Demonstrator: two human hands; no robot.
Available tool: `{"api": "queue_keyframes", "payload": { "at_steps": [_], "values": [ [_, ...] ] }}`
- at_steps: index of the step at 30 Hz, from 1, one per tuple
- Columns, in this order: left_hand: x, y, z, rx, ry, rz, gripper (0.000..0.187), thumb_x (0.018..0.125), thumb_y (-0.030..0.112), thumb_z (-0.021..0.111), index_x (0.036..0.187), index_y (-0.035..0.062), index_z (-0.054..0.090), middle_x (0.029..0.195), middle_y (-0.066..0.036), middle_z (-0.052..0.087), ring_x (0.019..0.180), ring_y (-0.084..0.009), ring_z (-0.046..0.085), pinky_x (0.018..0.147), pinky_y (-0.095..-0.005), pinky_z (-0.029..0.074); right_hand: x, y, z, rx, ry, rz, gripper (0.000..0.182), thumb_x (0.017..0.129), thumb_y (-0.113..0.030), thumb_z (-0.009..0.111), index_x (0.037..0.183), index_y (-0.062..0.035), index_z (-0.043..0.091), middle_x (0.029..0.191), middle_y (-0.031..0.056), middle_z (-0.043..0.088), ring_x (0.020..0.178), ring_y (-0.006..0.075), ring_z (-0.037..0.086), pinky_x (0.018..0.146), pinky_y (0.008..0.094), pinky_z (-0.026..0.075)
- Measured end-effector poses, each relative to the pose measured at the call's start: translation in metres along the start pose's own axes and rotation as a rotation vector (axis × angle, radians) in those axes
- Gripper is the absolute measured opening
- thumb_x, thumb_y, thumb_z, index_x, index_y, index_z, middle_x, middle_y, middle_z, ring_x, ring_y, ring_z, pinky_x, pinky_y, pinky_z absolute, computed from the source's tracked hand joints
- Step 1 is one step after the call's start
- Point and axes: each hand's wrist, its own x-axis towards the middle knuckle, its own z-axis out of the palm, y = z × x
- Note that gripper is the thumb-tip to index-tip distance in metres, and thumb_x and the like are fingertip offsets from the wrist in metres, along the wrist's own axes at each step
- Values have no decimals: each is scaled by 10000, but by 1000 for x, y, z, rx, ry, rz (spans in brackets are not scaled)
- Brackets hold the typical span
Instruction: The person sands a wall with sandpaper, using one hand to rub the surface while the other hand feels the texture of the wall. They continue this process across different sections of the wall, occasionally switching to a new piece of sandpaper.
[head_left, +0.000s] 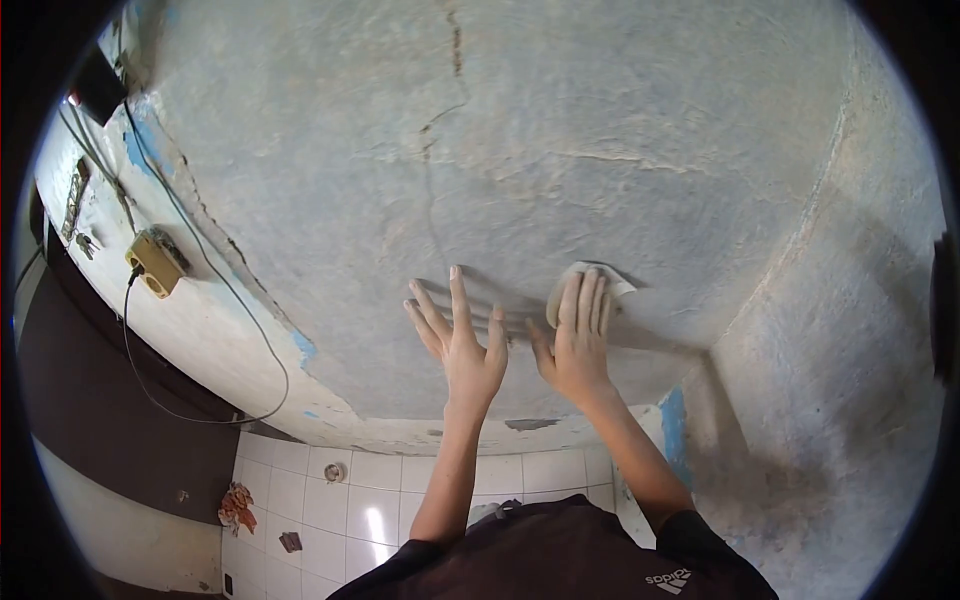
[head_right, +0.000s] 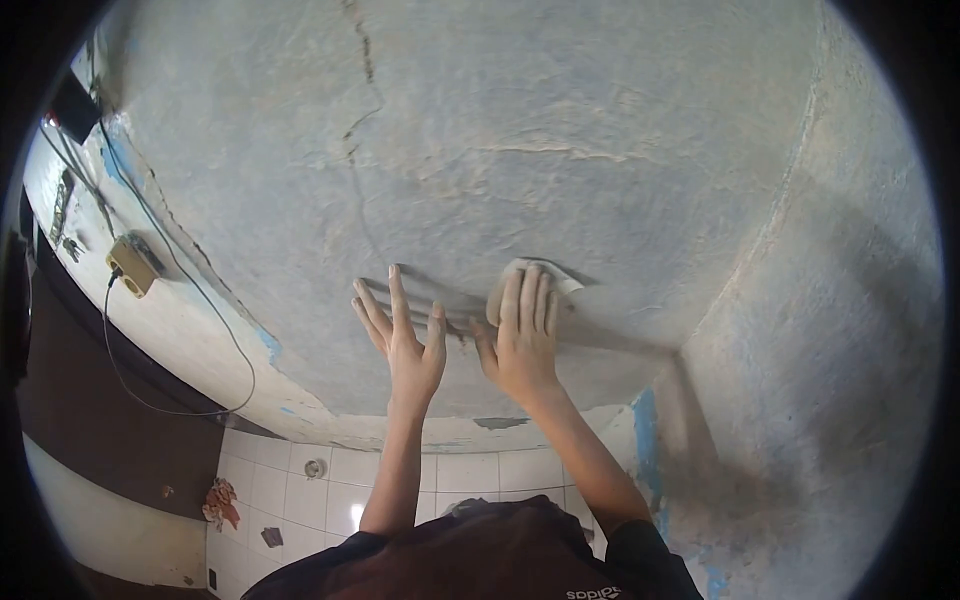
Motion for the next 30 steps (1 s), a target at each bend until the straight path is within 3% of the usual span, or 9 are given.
{"api": "queue_keyframes", "payload": {
  "at_steps": [6,8,11,16,18,22,24,26,30],
  "values": [
    [24,-60,-49,16,36,44,729,1007,408,594,1606,148,270,1657,-282,-25,1507,-532,-66,1180,-651,107,69,-61,-6,57,182,13,817,1001,-364,548,1543,130,188,1594,393,143,1493,548,137,1176,655,142],
    [28,-79,-63,19,48,59,727,1008,406,592,1605,143,270,1659,-278,-25,1510,-526,-63,1180,-651,111,79,-84,3,65,161,-15,802,996,-354,557,1539,126,214,1592,384,175,1490,547,154,1177,650,152],
    [33,-102,-85,-50,82,41,681,989,271,615,1589,134,322,1646,-312,31,1494,-563,-40,1169,-652,111,44,-117,51,29,64,-26,802,978,-356,582,1538,111,247,1585,371,218,1485,529,198,1180,641,161],
    [37,-155,-111,25,40,23,681,1029,367,566,1603,138,278,1670,-253,-12,1523,-491,-54,1192,-622,108,36,-155,84,38,-27,28,806,967,-366,595,1541,93,265,1579,359,250,1479,513,233,1181,632,170],
    [37,-170,-116,-60,58,23,640,1014,236,573,1587,111,317,1659,-285,2,1503,-538,-60,1175,-652,85,74,-156,68,-57,89,6,812,975,-379,586,1545,92,252,1585,353,245,1482,510,228,1181,634,165],
    [36,-177,-120,-96,46,42,609,1029,215,532,1584,85,317,1658,-285,8,1507,-529,-57,1181,-642,72,109,-182,71,-27,263,61,772,998,-348,548,1545,99,234,1592,354,228,1492,506,202,1185,632,150],
    [37,-182,-119,-110,35,58,610,1030,219,530,1585,85,315,1658,-286,4,1508,-526,-64,1180,-644,68,82,-194,99,-34,203,75,763,983,-327,553,1536,102,250,1585,356,240,1485,512,212,1185,637,151],
    [34,-187,-120,-125,18,71,610,1031,223,527,1586,85,313,1659,-287,0,1509,-523,-70,1179,-646,64,38,-203,128,24,-12,14,768,960,-319,566,1540,82,262,1580,354,249,1475,512,232,1183,644,155],
    [36,-198,-115,-109,-4,103,624,1035,238,519,1595,87,290,1662,-285,-31,1511,-514,-104,1177,-653,42,23,-202,127,-35,-131,66,750,948,-293,559,1548,55,273,1572,353,264,1468,508,250,1185,644,151]
  ]
}}
